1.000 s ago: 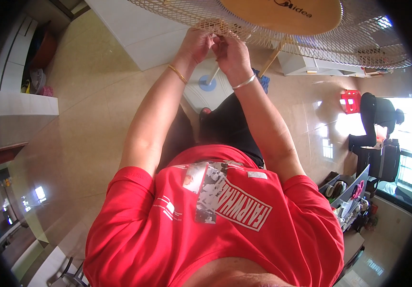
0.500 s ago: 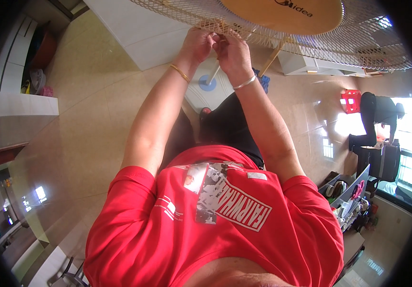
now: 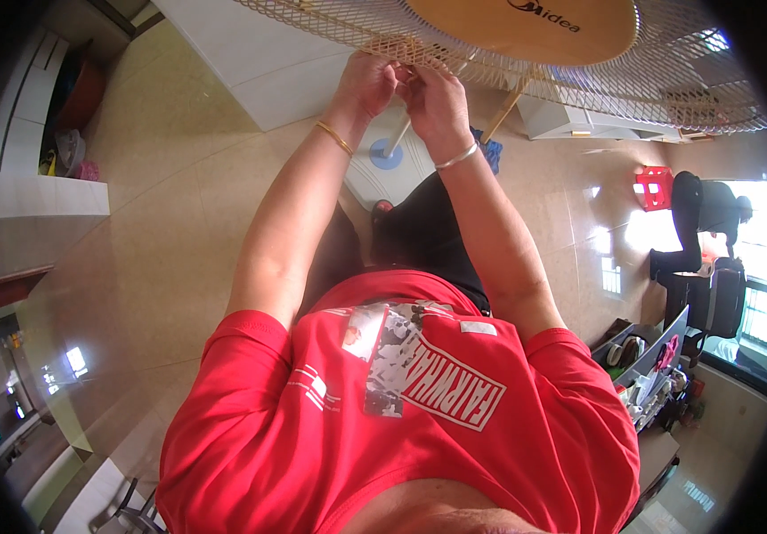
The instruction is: The person uses their hands to fix a mesh cover onto the front of a standing fan.
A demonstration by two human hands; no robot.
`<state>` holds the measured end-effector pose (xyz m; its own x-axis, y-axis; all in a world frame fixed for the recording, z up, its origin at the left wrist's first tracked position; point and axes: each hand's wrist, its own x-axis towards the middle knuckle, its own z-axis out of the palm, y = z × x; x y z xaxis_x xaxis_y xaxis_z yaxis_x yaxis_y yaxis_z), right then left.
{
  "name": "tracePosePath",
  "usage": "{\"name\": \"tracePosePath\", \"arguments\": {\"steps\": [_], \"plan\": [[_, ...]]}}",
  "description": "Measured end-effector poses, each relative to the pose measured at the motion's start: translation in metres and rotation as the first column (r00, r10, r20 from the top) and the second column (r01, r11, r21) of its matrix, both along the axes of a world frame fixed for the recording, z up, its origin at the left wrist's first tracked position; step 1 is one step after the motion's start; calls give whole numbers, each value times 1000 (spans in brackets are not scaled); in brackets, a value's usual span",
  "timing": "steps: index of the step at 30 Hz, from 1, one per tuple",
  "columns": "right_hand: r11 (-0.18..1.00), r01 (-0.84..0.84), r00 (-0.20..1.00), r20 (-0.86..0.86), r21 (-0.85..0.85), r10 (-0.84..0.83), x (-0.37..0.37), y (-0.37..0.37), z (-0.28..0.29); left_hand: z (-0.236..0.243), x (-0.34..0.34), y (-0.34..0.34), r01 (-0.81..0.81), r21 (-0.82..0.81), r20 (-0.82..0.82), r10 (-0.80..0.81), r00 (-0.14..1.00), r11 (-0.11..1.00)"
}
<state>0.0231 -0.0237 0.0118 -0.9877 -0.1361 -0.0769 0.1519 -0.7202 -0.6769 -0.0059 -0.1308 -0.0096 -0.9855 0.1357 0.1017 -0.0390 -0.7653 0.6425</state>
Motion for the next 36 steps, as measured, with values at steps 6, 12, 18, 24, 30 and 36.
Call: {"name": "tracePosePath", "arguments": {"steps": [6,12,18,24,30,36], "plan": [[994,55,998,2,91,-55,7,-9,8,-1,0,-2,-10,59,104,3,995,998],[998,61,998,17,34,-62,-2,-7,-3,-8,-5,-2,81,95,123,-92,988,992],[995,99,995,15,1,-99,-2,-15,-2,-25,-15,-9,-220,-451,-274,101,956,865],[992,120,991,-60,-37,-122,-8,-14,-9,-12,-6,-1,48,139,47,-55,997,989],[997,-14,994,-111,-82,5,-19,-7,-17,-6,-1,-1,67,101,19,-69,997,993],[990,-77,991,-119,-117,63,-22,-6,-17,-7,-2,-1,32,91,48,-36,998,995]]}}
